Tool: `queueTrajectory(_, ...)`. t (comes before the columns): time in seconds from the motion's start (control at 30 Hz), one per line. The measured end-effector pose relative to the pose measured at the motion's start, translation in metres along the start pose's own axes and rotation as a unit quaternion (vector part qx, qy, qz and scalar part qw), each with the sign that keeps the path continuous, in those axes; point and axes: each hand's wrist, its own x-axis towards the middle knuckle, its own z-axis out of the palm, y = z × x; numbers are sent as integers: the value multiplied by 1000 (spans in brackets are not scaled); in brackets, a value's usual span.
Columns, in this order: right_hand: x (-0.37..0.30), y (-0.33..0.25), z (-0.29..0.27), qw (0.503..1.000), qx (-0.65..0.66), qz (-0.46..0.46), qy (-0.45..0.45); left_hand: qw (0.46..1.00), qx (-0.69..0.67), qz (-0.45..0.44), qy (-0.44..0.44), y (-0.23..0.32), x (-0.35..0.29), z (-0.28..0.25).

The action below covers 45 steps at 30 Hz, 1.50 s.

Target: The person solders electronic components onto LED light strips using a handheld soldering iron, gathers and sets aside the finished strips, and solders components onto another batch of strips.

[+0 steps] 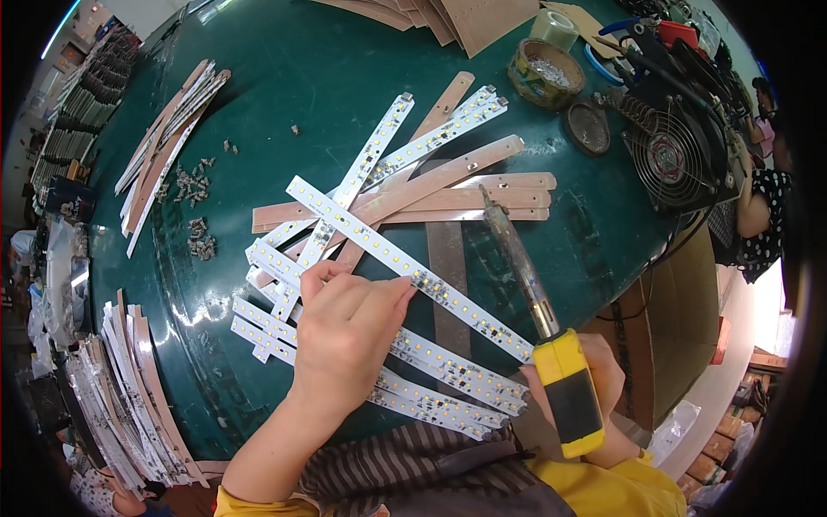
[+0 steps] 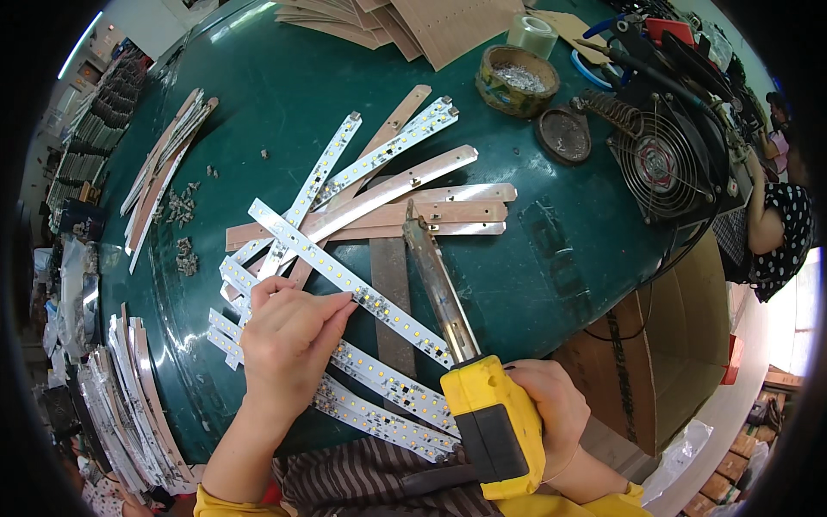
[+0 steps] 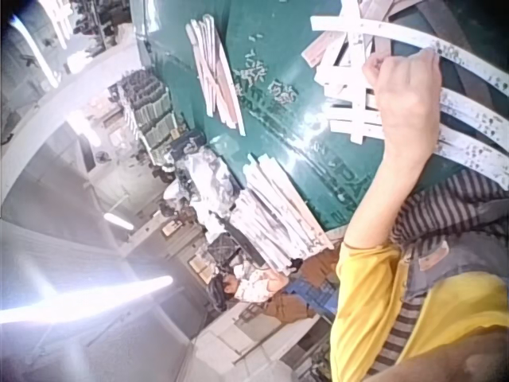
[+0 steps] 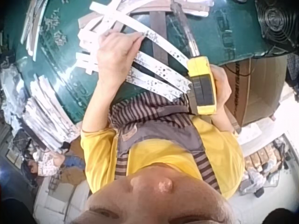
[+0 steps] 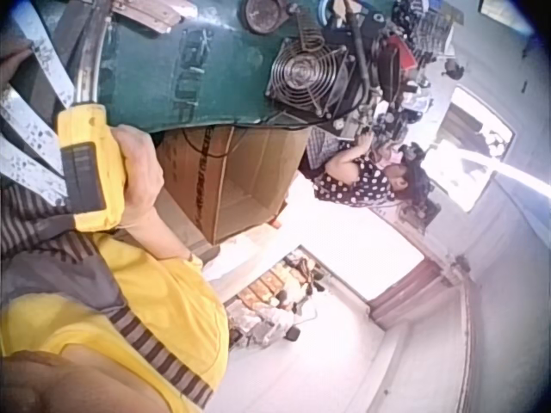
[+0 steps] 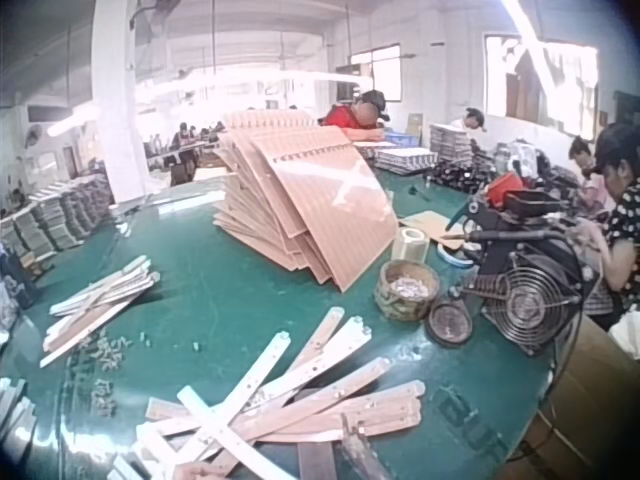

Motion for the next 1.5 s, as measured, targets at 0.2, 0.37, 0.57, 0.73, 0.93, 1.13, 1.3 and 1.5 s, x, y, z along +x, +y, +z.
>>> queueTrajectory(0.2,-1,3,0,1000,-6,4,-5,998,52,44,-4,0,-3,1)
queueTrajectory(0.37,0,8,-2,1000,12,17,-17,1000,3,-9,25,1,-4,3)
queueTrajectory(0.57,5,-2,-17,999,28,31,-23,995,-46,-81,37,-1,-6,4)
queueTrajectory(0.73,6,-6,-16,995,68,37,-55,993,-61,-91,36,-2,-6,5)
queueTrajectory(0.93,10,-5,-13,997,59,3,-56,993,-66,-85,40,-3,-8,6)
queueTrajectory(1.13,6,-6,-15,994,77,43,-63,992,-67,-103,29,-1,-8,6)
queueTrajectory(1.3,-5,0,-13,987,114,104,-34,990,-74,-113,23,1,-7,5)
queueTrajectory(1.5,-1,1,-16,993,72,67,-59,991,-73,-107,29,0,-9,7)
